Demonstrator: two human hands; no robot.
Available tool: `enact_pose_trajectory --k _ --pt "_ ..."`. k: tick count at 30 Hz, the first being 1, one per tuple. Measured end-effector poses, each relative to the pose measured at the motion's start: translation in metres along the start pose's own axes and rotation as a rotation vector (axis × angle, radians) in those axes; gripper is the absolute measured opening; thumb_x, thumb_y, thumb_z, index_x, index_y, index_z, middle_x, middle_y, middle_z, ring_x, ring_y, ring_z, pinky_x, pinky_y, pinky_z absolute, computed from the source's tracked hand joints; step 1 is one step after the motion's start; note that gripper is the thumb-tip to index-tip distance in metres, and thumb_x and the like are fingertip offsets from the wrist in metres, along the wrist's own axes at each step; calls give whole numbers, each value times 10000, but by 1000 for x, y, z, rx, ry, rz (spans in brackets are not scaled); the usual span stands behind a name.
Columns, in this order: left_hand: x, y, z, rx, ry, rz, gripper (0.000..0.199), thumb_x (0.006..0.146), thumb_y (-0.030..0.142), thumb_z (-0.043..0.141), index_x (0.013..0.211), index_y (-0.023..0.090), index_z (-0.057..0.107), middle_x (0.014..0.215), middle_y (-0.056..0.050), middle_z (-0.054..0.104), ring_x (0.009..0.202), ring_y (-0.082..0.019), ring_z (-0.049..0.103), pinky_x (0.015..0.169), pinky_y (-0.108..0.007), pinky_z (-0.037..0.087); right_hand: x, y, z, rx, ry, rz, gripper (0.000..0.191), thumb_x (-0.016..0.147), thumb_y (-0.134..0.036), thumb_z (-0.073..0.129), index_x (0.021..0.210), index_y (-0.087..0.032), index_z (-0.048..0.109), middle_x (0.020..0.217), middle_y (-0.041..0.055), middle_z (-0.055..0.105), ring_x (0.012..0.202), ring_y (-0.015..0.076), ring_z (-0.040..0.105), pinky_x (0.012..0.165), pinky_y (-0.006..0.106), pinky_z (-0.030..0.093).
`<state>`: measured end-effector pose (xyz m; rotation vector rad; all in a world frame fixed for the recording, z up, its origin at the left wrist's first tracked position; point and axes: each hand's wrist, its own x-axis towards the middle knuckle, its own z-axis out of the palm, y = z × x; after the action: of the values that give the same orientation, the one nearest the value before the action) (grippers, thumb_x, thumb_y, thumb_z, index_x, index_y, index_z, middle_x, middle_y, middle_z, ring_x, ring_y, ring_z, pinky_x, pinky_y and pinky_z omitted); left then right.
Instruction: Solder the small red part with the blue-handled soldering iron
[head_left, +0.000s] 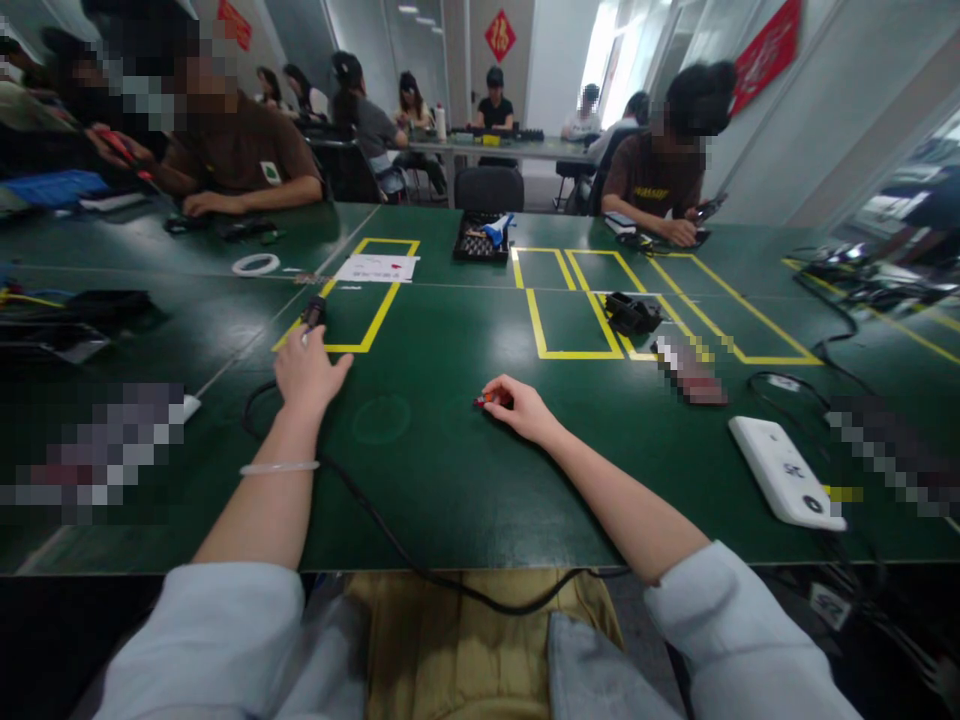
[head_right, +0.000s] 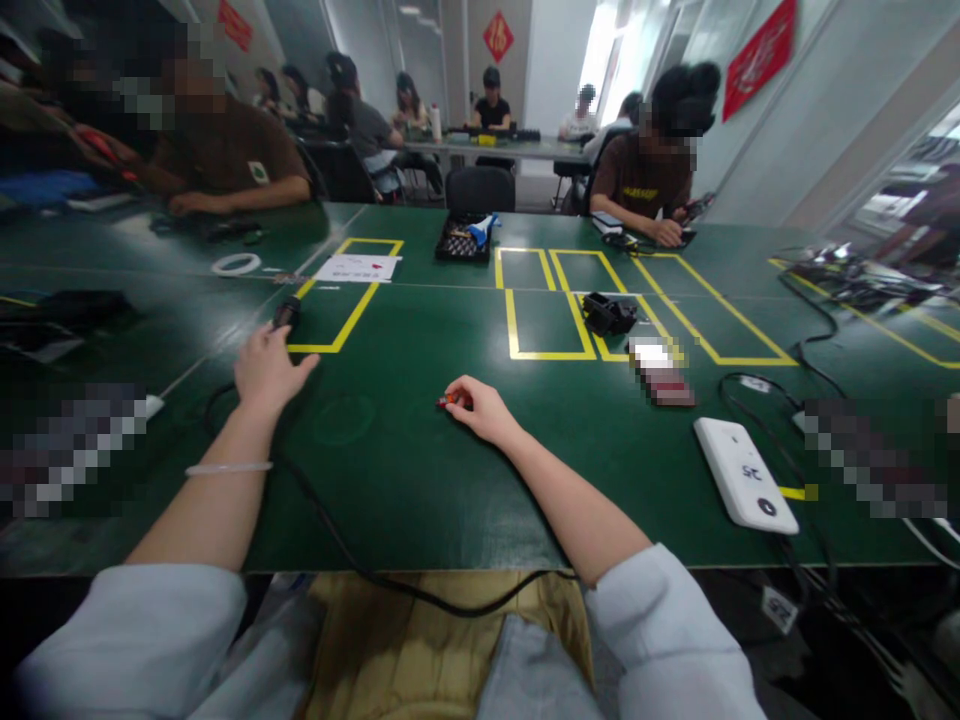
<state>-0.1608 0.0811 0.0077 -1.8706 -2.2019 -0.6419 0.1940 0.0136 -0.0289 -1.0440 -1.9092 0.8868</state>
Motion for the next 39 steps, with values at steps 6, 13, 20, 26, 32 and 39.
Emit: enact_pose_trajectory --k 6,13,20,26,32,39 --pt "14 -57 -2 68 -259 -188 688 771 442 649 1360 143 456 1360 -215 491 1159 -451 520 847 -583 463 0 2 0 -11 -11 -2 210 812 -223 597 1013 -163 610 791 0 611 686 120 536 700 261 433" --pt "15 -38 -6 91 -300 -154 611 745 425 671 1248 110 524 1224 -191 554 1054 -334 576 843 -460 491 0 4 -1 -9 -25 1 181 826 -233 597 996 -172 614 754 -16 587 676 118 533 687 252 430" --pt "-6 6 1 72 -232 -32 583 737 444 653 1215 129 542 1172 -200 546 1087 -347 540 861 -436 479 1 6 1 0 5 7 194 812 -231 606 994 -168 604 764 -8 576 670 121 522 665 254 426" --pt "-36 63 -2 58 -248 166 574 763 439 596 1258 160 515 1146 -152 540 1062 -311 526 824 -385 499 1 4 2 30 18 -22 118 814 -236 604 911 -183 563 746 -22 549 637 111 491 633 241 408" --pt "-73 116 -4 -42 -273 387 612 791 409 585 1337 169 447 1156 -126 530 1039 -278 523 820 -361 498 0 4 3 -39 44 -69 60 837 -221 582 878 -193 549 797 -8 545 669 119 497 658 247 421" --pt "-99 144 -3 -163 -295 551 638 806 367 588 1386 194 389 1220 -107 517 1094 -257 505 886 -350 483 1 5 5 -133 90 -96 33 846 -208 566 857 -197 536 829 0 517 680 128 492 655 251 418"
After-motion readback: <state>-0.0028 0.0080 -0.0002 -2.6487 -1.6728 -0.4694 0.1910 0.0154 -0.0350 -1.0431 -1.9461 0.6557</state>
